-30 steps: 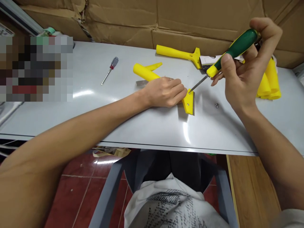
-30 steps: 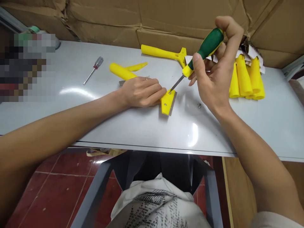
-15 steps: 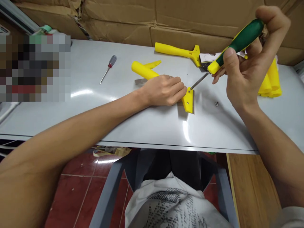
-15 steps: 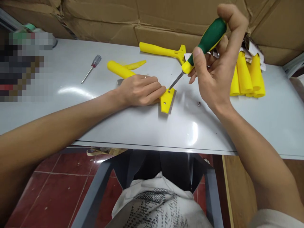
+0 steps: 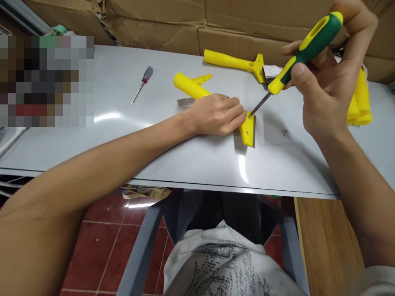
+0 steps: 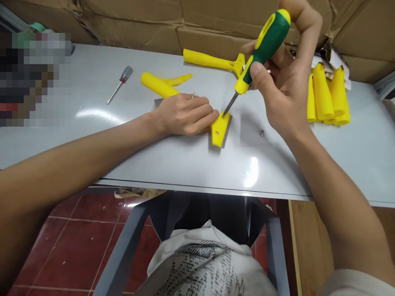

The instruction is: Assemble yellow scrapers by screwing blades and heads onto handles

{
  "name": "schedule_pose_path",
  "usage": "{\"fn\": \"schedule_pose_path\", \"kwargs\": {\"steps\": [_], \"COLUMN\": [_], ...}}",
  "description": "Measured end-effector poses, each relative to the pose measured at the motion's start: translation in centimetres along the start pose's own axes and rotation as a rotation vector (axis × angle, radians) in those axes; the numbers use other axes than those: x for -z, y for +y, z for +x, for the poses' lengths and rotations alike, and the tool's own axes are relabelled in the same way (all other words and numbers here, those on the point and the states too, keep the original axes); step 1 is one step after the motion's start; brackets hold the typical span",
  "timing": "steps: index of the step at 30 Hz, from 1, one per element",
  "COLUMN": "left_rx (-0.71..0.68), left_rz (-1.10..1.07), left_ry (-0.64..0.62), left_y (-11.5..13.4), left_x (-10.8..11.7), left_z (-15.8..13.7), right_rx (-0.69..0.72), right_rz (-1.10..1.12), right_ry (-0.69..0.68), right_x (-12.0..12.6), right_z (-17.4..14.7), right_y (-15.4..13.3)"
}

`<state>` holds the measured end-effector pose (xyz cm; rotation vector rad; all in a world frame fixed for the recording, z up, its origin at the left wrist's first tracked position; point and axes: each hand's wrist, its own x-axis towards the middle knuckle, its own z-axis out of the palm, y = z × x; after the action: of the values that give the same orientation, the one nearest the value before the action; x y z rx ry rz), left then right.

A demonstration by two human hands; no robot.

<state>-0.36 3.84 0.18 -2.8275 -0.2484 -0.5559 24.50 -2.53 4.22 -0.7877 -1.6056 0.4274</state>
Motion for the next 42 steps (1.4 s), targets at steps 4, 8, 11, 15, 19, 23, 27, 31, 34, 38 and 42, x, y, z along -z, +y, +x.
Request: {"fn": "schedule_pose_path", "kwargs": {"steps": [4,8,11,15,19,23,27,31,34,38,42], "left_rx": [-0.144,-0.226,-0.27,-0.277,-0.244,-0.234,-0.203,-0.172,-0.155,-0.189,-0.201], "left_rz": [0.24,0.375,0.47,0.494,0.438,0.403,0.345,0.274,0.253,0.313,0.364], "left_ry": [0.131,0.232,0.288,0.319,0.281,0.287,0.257,0.233,0.214,0.232,0.253], "left_y": [0.0,0.2,0.4,0.5,0.4,0.3,0.2,0.0,-0.1,0.0,0.1], "left_x": [-0.2,-0.2,0.1,0.1,-0.1,-0.3,-0.5,-0.8,-1.0,-0.9,-0.6], "left_z": [-0.5,-0.7,-0.5,-0.4,-0.6,-0.7,-0.9,-1.1,-1.2,-1.2,-1.0], "right_rx": [0.09,0.157,0.25,0.324,0.387,0.32,0.301,0.279,0.365,0.369,0.275], "right_rz": [0.097,0.085,0.025,-0.005,-0.043,-0.155,-0.169,-0.029,0.074,-0.019,-0.111], "right_ry": [-0.087,-0.119,-0.088,-0.037,0.011,-0.009,-0.065,-0.097,-0.096,-0.048,-0.008], "right_x": [0.4,0.3,0.3,0.5,0.4,0.4,0.3,0.3,0.2,-0.3,-0.4], "right_z": [0.4,0.9,1.2,1.6,1.8,1.4,1.0,1.8,2.6,2.2,1.2], "right_y": [1.0,1.8,2.4,3.3,3.7,2.2,1.0,3.8,6.2,4.9,2.0]}}
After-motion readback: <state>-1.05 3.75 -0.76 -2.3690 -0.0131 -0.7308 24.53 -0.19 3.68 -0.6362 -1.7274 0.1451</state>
